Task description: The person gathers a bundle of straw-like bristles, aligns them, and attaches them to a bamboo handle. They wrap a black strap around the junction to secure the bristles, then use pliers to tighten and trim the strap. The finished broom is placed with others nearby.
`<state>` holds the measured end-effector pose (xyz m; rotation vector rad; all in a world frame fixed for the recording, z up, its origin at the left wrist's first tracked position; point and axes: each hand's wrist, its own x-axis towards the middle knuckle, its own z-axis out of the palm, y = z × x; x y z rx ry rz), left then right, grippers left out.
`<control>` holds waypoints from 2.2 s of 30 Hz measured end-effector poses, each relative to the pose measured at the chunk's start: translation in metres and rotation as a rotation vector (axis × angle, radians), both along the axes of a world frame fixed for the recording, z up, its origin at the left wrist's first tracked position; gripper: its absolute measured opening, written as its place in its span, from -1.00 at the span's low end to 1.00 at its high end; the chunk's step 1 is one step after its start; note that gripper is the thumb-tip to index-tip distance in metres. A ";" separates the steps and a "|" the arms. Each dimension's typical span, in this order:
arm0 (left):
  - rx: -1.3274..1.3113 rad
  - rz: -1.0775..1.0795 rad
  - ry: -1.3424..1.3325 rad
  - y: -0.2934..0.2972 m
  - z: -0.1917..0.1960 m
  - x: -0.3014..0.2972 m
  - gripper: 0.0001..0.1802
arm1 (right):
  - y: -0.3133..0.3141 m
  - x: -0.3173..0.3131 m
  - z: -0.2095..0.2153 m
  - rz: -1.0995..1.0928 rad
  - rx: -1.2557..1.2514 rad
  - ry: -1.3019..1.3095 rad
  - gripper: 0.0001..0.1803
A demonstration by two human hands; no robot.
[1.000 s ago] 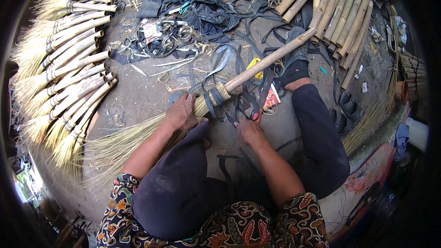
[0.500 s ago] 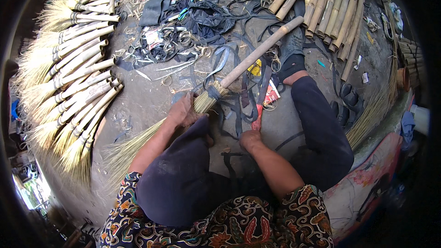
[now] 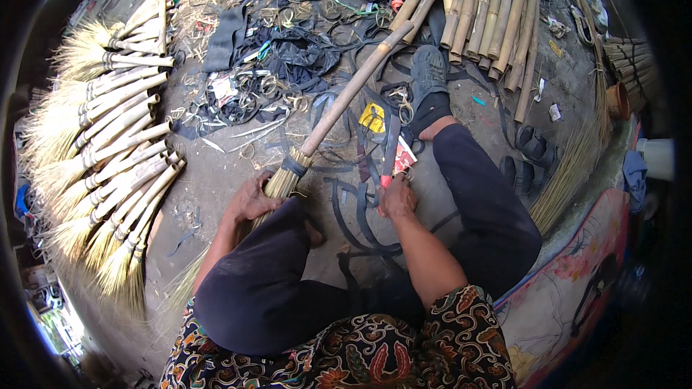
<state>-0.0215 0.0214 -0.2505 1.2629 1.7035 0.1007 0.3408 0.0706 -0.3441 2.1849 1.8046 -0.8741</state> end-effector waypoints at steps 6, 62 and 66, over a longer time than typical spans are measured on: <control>0.118 -0.006 -0.013 0.007 -0.021 0.017 -0.09 | -0.003 0.001 -0.042 -0.035 -0.225 0.227 -0.40; 0.328 -0.065 0.452 -0.017 -0.066 0.027 -0.50 | 0.036 -0.061 0.076 0.328 -0.258 0.359 -0.55; 0.260 -0.031 0.468 -0.016 -0.067 0.028 -0.61 | 0.028 -0.063 0.069 0.406 -0.111 0.331 -0.54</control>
